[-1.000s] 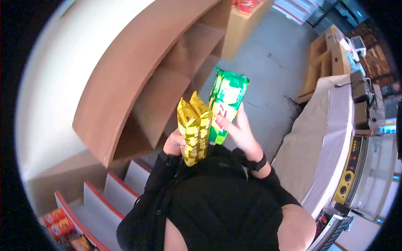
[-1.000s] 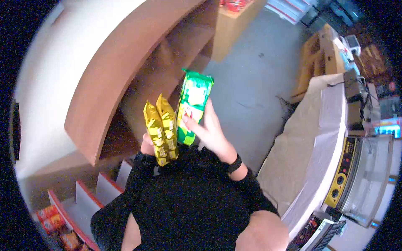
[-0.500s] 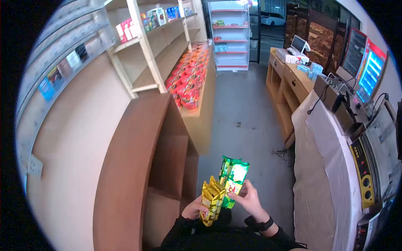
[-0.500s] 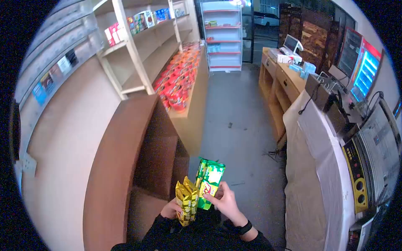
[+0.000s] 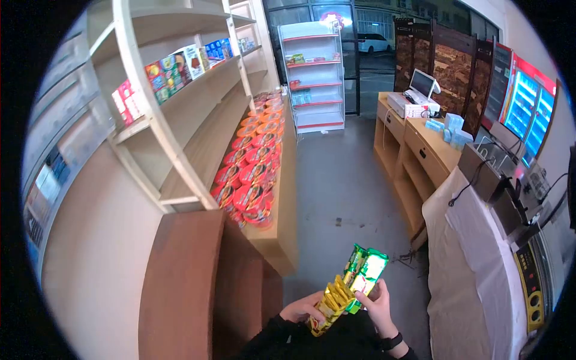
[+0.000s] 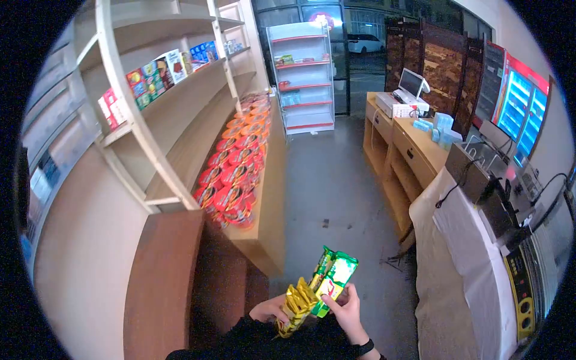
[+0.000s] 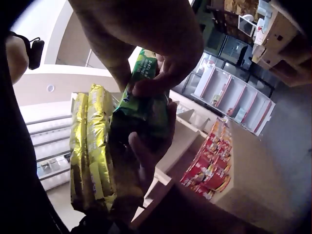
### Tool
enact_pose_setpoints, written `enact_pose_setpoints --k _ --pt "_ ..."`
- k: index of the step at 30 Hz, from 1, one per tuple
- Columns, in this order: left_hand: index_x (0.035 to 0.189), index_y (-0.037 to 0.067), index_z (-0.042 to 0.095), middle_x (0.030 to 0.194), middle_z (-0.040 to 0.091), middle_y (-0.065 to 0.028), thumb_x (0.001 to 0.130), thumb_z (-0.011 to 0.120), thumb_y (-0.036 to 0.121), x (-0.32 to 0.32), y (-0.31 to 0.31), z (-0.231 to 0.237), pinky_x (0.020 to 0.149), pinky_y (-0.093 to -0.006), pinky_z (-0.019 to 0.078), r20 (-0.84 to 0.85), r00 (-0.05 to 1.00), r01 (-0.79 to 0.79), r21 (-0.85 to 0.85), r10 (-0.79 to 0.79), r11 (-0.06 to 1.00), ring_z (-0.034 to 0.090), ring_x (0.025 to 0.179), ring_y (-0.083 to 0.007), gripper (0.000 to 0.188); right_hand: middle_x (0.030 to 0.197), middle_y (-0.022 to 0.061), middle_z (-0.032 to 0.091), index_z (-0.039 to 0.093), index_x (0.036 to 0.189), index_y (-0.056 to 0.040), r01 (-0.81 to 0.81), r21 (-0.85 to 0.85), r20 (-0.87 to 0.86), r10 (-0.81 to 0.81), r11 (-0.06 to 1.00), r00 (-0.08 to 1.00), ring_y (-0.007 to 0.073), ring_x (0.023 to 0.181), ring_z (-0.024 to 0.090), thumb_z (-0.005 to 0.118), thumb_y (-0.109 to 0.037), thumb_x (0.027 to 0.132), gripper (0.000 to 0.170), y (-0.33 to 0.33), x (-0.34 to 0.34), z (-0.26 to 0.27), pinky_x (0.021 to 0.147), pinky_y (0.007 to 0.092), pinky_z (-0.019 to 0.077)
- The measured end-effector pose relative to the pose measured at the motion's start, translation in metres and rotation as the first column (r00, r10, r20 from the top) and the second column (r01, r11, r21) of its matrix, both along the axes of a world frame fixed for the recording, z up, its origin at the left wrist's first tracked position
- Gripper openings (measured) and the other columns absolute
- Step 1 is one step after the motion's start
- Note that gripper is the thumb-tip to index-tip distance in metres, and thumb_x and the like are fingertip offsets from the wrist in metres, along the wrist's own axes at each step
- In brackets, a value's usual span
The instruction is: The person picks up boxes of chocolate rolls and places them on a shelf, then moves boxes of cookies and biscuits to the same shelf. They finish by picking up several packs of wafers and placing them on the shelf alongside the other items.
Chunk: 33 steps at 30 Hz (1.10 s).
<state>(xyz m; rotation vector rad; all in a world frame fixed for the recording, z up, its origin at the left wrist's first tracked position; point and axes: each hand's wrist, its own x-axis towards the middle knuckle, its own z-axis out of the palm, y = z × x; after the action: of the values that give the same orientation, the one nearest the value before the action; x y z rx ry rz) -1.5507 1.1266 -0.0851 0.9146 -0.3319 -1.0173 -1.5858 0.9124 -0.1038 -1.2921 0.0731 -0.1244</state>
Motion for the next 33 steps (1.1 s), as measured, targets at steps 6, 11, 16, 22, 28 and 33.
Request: enact_pose_setpoints --k 6,11,16,22,28,33 --pt "0.132 0.001 0.04 0.144 0.019 -0.0083 0.065 0.075 0.016 0.116 -0.057 -0.022 0.109 -0.0325 0.0184 0.314 0.945 0.067 0.075 -0.088 0.995 0.019 0.134 -0.0198 0.077 0.103 0.0105 0.061 0.044 0.109 0.0009 0.046 -0.04 -0.035 -0.047 0.998 0.998 0.0143 0.079 0.064 0.072 -0.009 0.078 0.042 -0.044 0.108 -0.023 0.059 0.0226 0.051" --pt "0.137 0.003 0.028 0.143 0.025 -0.0083 0.064 0.077 0.016 0.21 -0.105 -0.029 0.108 -0.0324 0.0206 0.26 0.966 -0.039 0.084 0.016 0.996 0.023 0.132 -0.0187 0.089 0.108 0.0135 0.057 0.043 0.114 0.0027 -0.029 -0.277 -0.02 0.025 0.96 0.999 0.0169 0.082 0.065 0.071 -0.007 0.078 0.047 -0.097 0.219 -0.009 0.063 0.0252 0.0519" --pt "0.126 0.0 0.047 0.146 0.017 -0.0144 0.065 0.078 0.021 0.317 -0.139 -0.013 0.109 -0.0343 0.0187 0.681 0.732 -0.196 0.221 -0.008 0.955 0.013 0.137 -0.0245 0.071 0.109 0.0119 0.057 0.042 0.119 -0.0008 -0.146 -0.402 0.018 0.167 0.904 0.986 0.0183 0.092 0.062 0.066 0.0 0.075 0.05 -0.137 0.332 -0.006 0.077 0.0287 0.0512" --pt "0.138 0.004 0.032 0.14 0.033 -0.0093 0.066 0.079 0.019 0.39 -0.147 -0.038 0.108 -0.0335 0.0225 0.211 0.956 -0.231 0.108 0.204 0.967 0.028 0.131 -0.0183 0.087 0.09 0.0109 0.062 0.048 0.117 0.0002 -0.276 -0.57 -0.046 0.306 0.774 0.951 0.0159 0.077 0.062 0.07 -0.015 0.078 0.048 -0.163 0.443 0.013 0.064 0.0273 0.0515" --pt "0.131 0.003 0.041 0.135 0.043 -0.0118 0.061 0.082 0.02 0.491 -0.135 -0.046 0.106 -0.0351 0.0278 0.213 0.921 -0.369 0.213 0.325 0.905 0.04 0.126 -0.0221 0.083 0.105 0.0111 0.055 0.055 0.108 -0.0042 0.091 -0.832 0.378 0.44 0.547 0.814 0.0273 0.094 0.056 0.069 -0.005 0.069 0.042 -0.162 0.563 0.043 0.081 0.0361 0.0479" --pt "0.131 0.005 0.044 0.146 0.02 -0.0152 0.062 0.08 0.029 0.614 -0.11 -0.032 0.11 -0.0385 0.0149 0.629 0.775 -0.204 0.33 -0.054 0.922 0.016 0.136 -0.0291 0.082 0.124 0.0113 0.048 0.054 0.112 -0.0083 -0.136 -0.976 0.071 0.838 0.17 0.542 0.0312 0.121 0.041 0.072 -0.008 0.063 0.052 -0.14 0.682 0.069 0.104 0.0463 0.0312"
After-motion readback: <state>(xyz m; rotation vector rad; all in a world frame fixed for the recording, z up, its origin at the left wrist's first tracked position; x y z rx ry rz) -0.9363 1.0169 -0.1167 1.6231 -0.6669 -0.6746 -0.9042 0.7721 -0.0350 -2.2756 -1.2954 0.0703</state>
